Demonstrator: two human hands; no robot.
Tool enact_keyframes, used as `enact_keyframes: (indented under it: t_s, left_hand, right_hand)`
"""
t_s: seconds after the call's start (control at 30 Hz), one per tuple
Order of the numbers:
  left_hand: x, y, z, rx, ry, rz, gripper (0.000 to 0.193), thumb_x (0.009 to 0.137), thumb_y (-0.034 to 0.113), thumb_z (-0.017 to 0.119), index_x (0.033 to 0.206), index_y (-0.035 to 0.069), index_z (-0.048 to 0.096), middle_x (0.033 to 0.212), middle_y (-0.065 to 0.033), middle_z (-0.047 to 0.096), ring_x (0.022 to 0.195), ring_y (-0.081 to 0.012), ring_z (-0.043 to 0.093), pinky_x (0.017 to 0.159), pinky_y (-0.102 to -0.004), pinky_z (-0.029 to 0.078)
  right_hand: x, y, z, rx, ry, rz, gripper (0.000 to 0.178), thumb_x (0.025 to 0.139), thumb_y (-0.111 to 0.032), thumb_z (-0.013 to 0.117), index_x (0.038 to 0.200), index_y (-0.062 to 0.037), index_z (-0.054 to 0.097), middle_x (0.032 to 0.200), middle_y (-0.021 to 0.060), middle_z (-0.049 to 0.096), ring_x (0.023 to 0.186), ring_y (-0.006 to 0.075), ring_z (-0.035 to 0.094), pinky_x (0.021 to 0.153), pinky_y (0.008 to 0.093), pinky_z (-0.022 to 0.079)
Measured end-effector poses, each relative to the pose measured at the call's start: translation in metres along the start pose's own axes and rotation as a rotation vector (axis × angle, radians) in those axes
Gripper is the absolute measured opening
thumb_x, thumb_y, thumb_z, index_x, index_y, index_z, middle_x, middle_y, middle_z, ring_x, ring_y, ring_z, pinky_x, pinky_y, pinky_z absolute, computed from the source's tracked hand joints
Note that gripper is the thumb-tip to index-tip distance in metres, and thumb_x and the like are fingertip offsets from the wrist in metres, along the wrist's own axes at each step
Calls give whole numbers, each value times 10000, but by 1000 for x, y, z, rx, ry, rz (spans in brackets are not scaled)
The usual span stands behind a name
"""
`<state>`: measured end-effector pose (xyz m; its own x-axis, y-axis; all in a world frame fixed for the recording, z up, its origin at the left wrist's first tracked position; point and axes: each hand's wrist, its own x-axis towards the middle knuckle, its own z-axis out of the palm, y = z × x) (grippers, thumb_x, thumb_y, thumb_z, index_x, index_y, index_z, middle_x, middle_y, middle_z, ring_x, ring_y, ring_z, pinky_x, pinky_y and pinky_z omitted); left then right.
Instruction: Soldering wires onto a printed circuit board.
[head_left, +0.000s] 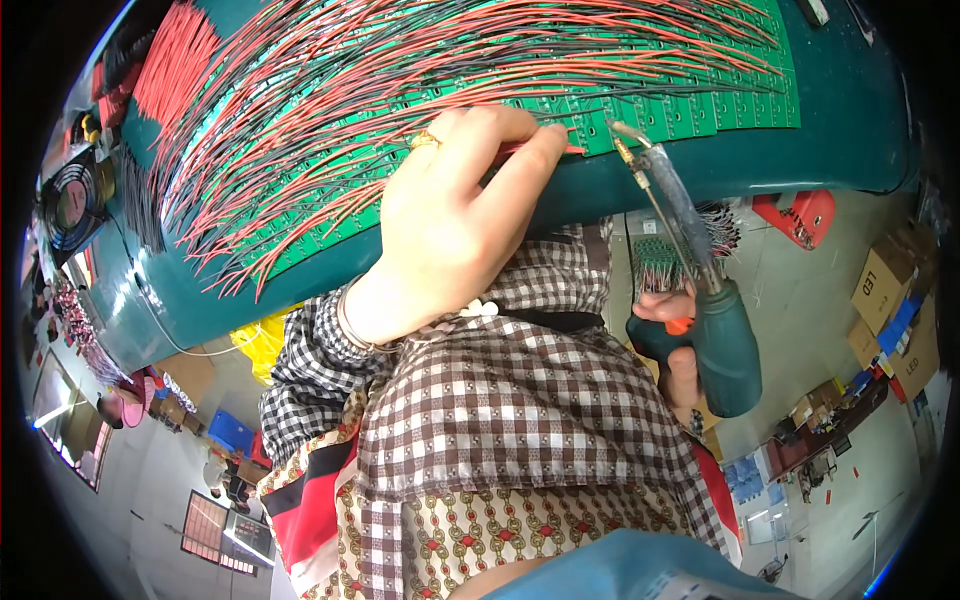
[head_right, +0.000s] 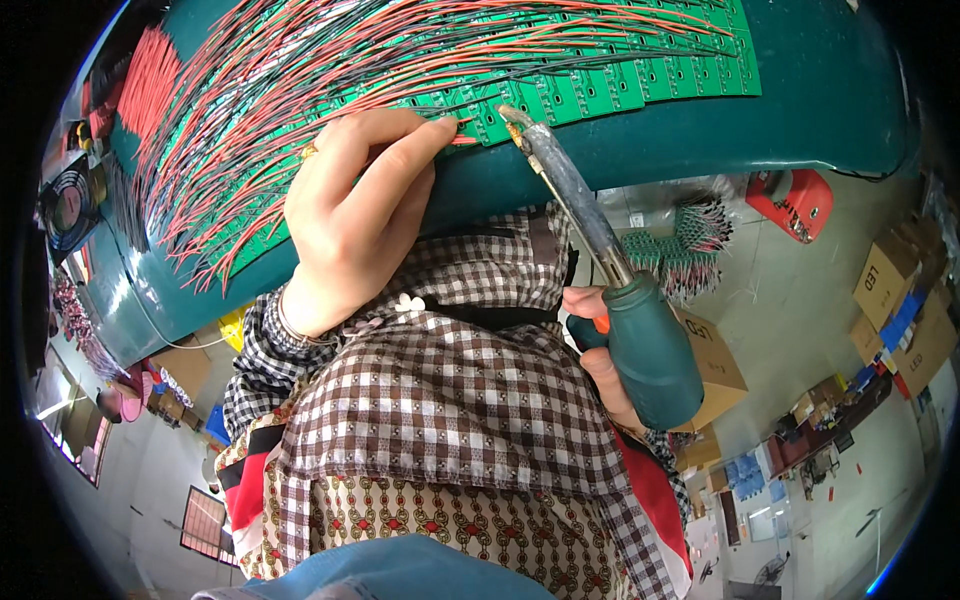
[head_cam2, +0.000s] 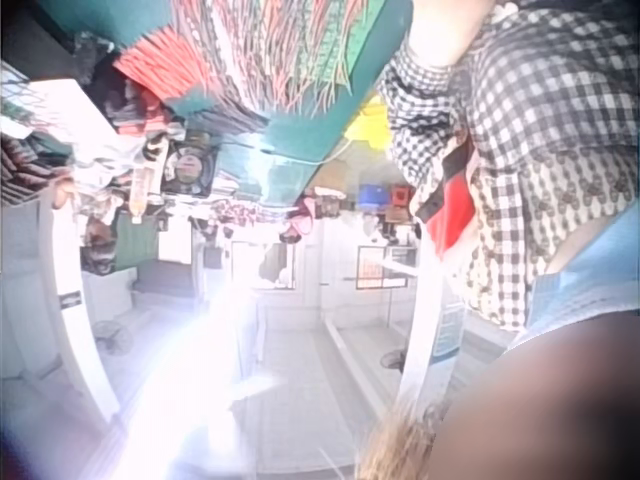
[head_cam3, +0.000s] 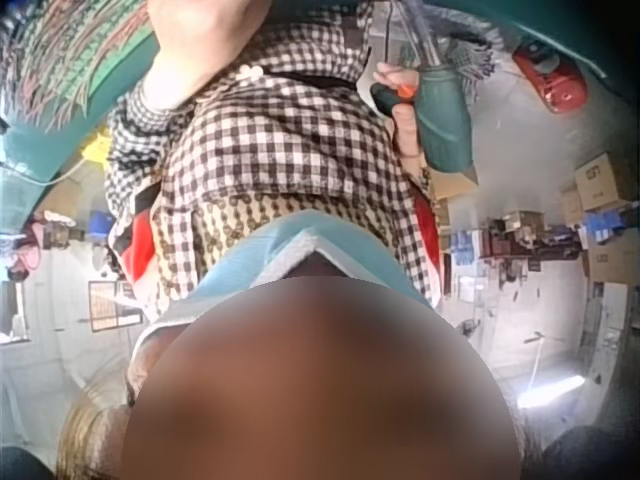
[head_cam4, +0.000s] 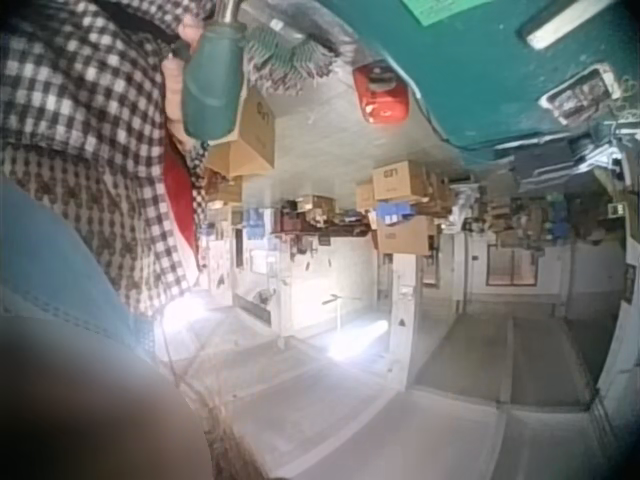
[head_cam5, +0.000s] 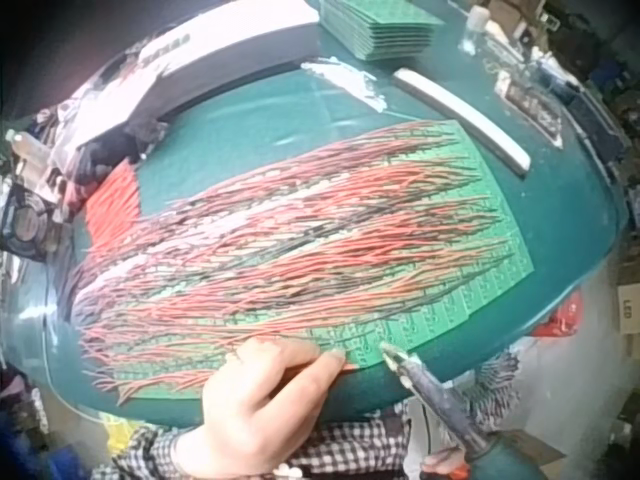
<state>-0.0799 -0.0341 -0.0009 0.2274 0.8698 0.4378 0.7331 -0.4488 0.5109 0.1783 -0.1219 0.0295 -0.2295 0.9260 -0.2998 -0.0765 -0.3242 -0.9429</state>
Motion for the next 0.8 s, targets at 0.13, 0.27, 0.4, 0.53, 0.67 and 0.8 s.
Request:
enact_keyframes:
  t_s: [0.13, 0.27, 0.4, 0.53, 0.67, 0.8]
  left_hand:
    - [1, 0, 0, -12, 13, -2, 325, 656, -78, 699, 965, 24, 694, 848, -69, 626, 707, -204, 596, 594, -298, 478]
    - [0, 1, 1, -5, 5, -13, 330, 653, -76, 699, 966, 26, 695, 852, -68, 627, 715, -206, 601, 604, -298, 482]
    - [1, 2, 0, -5, -9, -39, 332, 649, -74, 699, 966, 26, 695, 854, -68, 629, 724, -207, 606, 607, -298, 484]
    - [0, 1, 0, -1, -22, -45, 335, 649, -72, 698, 968, 27, 693, 859, -68, 628, 731, -209, 607, 612, -301, 486]
    - [-1, -5, 6, 27, 38, 43, 295, 661, 42, 655, 956, 51, 670, 874, -35, 574, 695, -184, 547, 584, -282, 466]
    - [2, 0, 0, -9, -17, -22, 335, 654, -68, 699, 974, 30, 689, 865, -62, 621, 733, -208, 597, 621, -301, 477]
  right_hand:
    - [0, 0, 2, -1, 4, -18, 325, 911, -153, 652, 1144, 46, 545, 1098, 161, 615, 1057, 266, 608, 926, 391, 493]
    - [2, 4, -1, 3, -10, -40, 309, 893, -119, 663, 1132, 44, 552, 1078, 164, 620, 1030, 261, 618, 917, 382, 496]
    - [2, 3, -1, -53, -12, -17, 300, 881, -112, 676, 1112, 41, 564, 1040, 156, 626, 1005, 258, 628, 894, 377, 507]
    - [1, 5, 0, -54, 12, -13, 312, 871, -124, 693, 1105, 39, 568, 1020, 147, 629, 981, 258, 635, 871, 376, 517]
    - [3, 6, 5, -27, 53, -35, 319, 863, -127, 704, 1099, 39, 568, 1011, 139, 632, 954, 263, 642, 859, 380, 525]
    - [6, 8, 9, 10, 62, -58, 306, 852, -119, 717, 1071, 41, 575, 994, 130, 632, 933, 264, 647, 850, 386, 534]
